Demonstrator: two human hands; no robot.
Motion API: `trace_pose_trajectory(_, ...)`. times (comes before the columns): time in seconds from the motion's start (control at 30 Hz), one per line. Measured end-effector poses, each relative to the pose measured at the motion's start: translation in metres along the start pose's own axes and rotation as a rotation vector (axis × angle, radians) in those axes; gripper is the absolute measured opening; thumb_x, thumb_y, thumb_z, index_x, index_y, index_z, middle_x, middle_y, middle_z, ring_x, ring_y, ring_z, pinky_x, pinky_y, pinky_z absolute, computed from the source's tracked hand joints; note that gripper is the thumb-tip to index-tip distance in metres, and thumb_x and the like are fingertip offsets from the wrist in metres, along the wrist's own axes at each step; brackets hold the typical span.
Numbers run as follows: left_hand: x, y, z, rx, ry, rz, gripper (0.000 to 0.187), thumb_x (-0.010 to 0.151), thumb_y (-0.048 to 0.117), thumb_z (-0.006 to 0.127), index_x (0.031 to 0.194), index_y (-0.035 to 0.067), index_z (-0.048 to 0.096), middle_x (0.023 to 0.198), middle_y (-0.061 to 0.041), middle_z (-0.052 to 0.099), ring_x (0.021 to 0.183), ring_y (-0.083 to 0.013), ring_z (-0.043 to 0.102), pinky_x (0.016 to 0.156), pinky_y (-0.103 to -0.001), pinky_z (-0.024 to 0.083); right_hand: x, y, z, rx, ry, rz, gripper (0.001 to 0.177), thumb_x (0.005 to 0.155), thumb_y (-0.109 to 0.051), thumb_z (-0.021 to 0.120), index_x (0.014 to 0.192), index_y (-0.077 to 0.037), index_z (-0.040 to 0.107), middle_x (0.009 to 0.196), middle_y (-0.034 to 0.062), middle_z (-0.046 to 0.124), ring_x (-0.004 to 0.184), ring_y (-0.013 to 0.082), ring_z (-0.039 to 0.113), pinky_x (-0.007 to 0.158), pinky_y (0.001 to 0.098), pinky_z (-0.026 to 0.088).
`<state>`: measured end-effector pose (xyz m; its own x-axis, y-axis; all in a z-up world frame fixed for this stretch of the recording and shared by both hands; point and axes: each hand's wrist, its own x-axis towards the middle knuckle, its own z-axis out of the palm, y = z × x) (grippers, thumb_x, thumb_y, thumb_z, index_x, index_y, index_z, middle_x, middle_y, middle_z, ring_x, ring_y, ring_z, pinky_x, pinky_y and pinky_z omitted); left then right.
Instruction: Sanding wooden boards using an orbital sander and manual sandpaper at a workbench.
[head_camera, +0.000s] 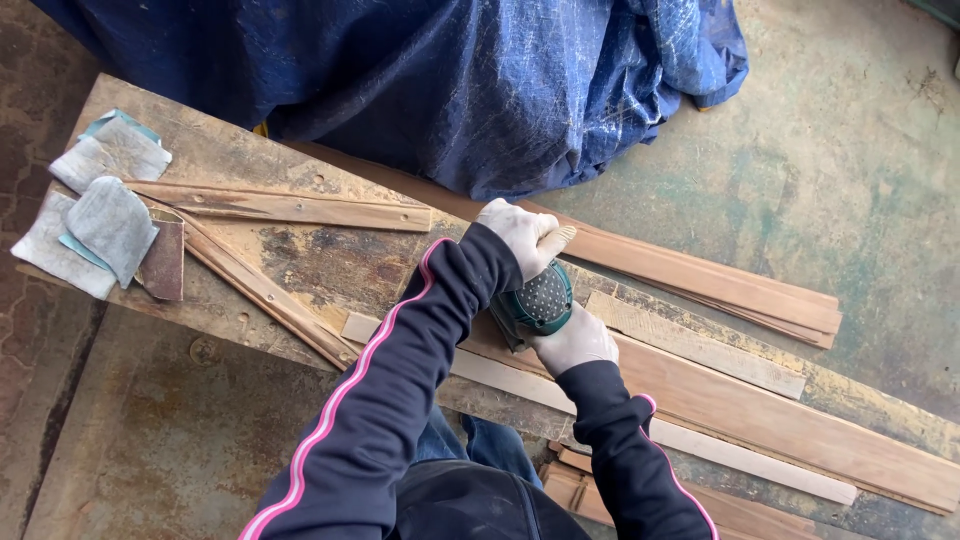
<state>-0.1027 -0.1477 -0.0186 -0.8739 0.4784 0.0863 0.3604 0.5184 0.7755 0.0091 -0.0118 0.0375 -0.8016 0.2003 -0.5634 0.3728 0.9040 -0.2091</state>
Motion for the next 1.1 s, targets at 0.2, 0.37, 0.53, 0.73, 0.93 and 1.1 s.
trace_pose_trajectory(0.2,-0.034,0.033,0.007,-0.024,-0.056,0.007,0.041,0.100,0.041,0.052,0.081,0.013,0.075,0.070,-0.011,0.072,0.065,-0.0314,0.069,0.079,-0.046,0.046,-0.032,0.027,0.008,-0.009,-0.080,0.005,0.058,0.072,-0.058,0.078,0.101,-0.008,0.070,0.089,0.0204,0.076,0.088,0.0382,0.074,0.083,0.0463,0.058)
trace_pose_trajectory(0.37,-0.080,0.059,0.020,-0.094,-0.095,-0.019,0.039,0.098,0.041,0.056,0.080,0.011,0.075,0.072,-0.012,0.073,0.067,-0.0306,0.070,0.082,-0.045,0.047,-0.074,0.051,0.026,-0.001,-0.169,0.061,0.057,0.072,-0.058,0.078,0.100,-0.009,0.071,0.088,0.0173,0.078,0.087,0.0352,0.076,0.081,0.0445,0.060)
trace_pose_trajectory(0.53,-0.085,0.047,0.008,-0.133,-0.031,0.003,0.035,0.094,0.038,0.060,0.079,0.010,0.077,0.062,-0.012,0.072,0.063,-0.0311,0.068,0.093,-0.056,0.043,-0.074,0.033,0.031,0.026,-0.192,0.045,0.054,0.074,-0.058,0.076,0.102,-0.012,0.072,0.085,0.0165,0.077,0.087,0.0360,0.074,0.078,0.0464,0.059)
trace_pose_trajectory(0.73,-0.030,-0.007,-0.010,-0.030,0.060,0.045,0.040,0.098,0.043,0.055,0.080,0.014,0.076,0.069,-0.010,0.073,0.060,-0.0293,0.067,0.069,-0.046,0.045,-0.013,-0.015,0.006,-0.025,-0.115,-0.017,0.058,0.072,-0.061,0.079,0.096,-0.009,0.073,0.087,0.0185,0.077,0.085,0.0353,0.075,0.081,0.0449,0.059)
trace_pose_trajectory(0.93,-0.033,0.006,-0.009,0.017,0.089,-0.073,0.045,0.100,0.046,0.054,0.077,0.013,0.075,0.070,-0.012,0.073,0.065,-0.0304,0.069,0.076,-0.045,0.044,-0.009,0.003,0.006,-0.017,-0.043,-0.131,0.054,0.073,-0.056,0.077,0.097,-0.008,0.073,0.089,0.0197,0.076,0.088,0.0389,0.073,0.079,0.0473,0.058)
trace_pose_trajectory(1.1,-0.080,0.039,0.003,-0.051,-0.066,-0.110,0.040,0.097,0.043,0.056,0.082,0.012,0.076,0.069,-0.014,0.072,0.063,-0.0309,0.069,0.080,-0.043,0.045,-0.056,0.023,0.018,-0.036,-0.182,-0.017,0.059,0.076,-0.060,0.075,0.100,-0.007,0.071,0.087,0.0196,0.077,0.087,0.0370,0.075,0.081,0.0457,0.059)
